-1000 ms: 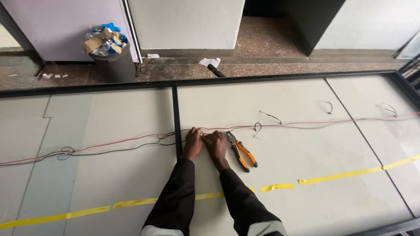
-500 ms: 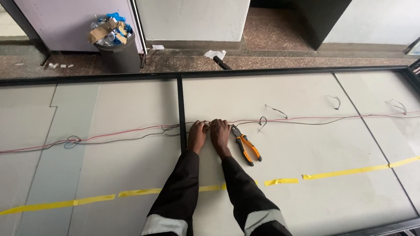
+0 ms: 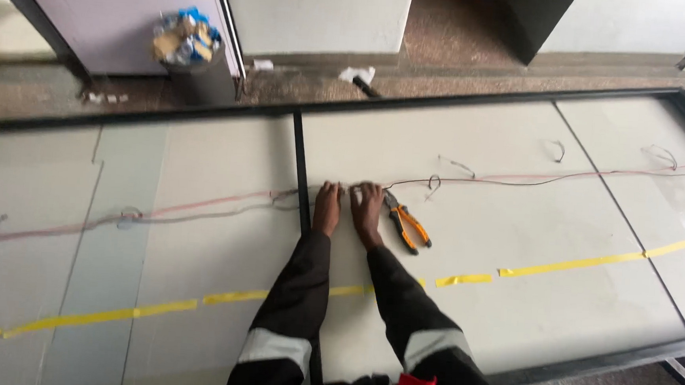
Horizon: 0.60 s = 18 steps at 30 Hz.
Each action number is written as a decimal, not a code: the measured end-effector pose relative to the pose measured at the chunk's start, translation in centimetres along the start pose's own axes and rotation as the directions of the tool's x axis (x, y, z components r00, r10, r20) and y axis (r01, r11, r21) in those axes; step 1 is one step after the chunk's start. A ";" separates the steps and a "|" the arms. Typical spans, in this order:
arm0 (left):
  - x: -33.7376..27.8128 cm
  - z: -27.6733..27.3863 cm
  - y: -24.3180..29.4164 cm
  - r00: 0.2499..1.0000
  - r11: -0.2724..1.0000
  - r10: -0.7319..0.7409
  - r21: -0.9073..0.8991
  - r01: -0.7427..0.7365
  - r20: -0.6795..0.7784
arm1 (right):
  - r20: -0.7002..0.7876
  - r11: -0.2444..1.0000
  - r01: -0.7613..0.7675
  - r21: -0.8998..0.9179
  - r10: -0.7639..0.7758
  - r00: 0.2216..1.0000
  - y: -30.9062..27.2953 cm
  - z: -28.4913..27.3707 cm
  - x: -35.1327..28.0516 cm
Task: Stripping insulation from electrical wires and twisting them together to create connections inside a sign frame.
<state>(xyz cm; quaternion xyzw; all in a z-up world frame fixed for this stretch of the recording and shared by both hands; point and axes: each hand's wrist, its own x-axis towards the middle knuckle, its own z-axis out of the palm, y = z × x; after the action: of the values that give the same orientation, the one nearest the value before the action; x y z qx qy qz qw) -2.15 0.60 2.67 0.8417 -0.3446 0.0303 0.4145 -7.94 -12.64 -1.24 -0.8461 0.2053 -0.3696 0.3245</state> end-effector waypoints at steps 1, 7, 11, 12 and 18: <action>0.2 -0.1 0.0 1.000 1.000 -0.017 -0.022 0.018 0.019 | -0.008 0.996 0.062 -0.057 -0.062 0.998 -0.6 -0.5 -0.6; 0.9 2.9 -3.1 0.998 1.000 0.023 0.004 -0.024 0.061 | -0.039 0.966 0.138 -0.217 -0.150 0.988 -0.1 -0.8 -2.1; 1.0 2.7 -3.3 0.995 1.000 -0.017 0.015 0.016 0.102 | 0.033 0.964 0.147 -0.222 -0.143 0.989 0.8 0.4 -1.8; 0.9 2.3 -2.7 0.995 1.000 -0.021 0.016 0.020 0.101 | 0.036 0.964 0.148 -0.221 -0.144 0.989 0.8 0.3 -1.7; 0.5 1.5 -1.4 0.995 0.997 -0.072 0.006 0.071 0.075 | 0.036 0.976 0.072 -0.204 -0.066 0.997 2.4 2.3 -0.4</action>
<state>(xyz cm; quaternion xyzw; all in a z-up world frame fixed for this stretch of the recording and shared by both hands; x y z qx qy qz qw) -1.31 -0.18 0.92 0.8548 -0.3295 -0.0157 0.4005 -6.70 -13.17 -4.30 -0.8869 0.2082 -0.3453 0.2256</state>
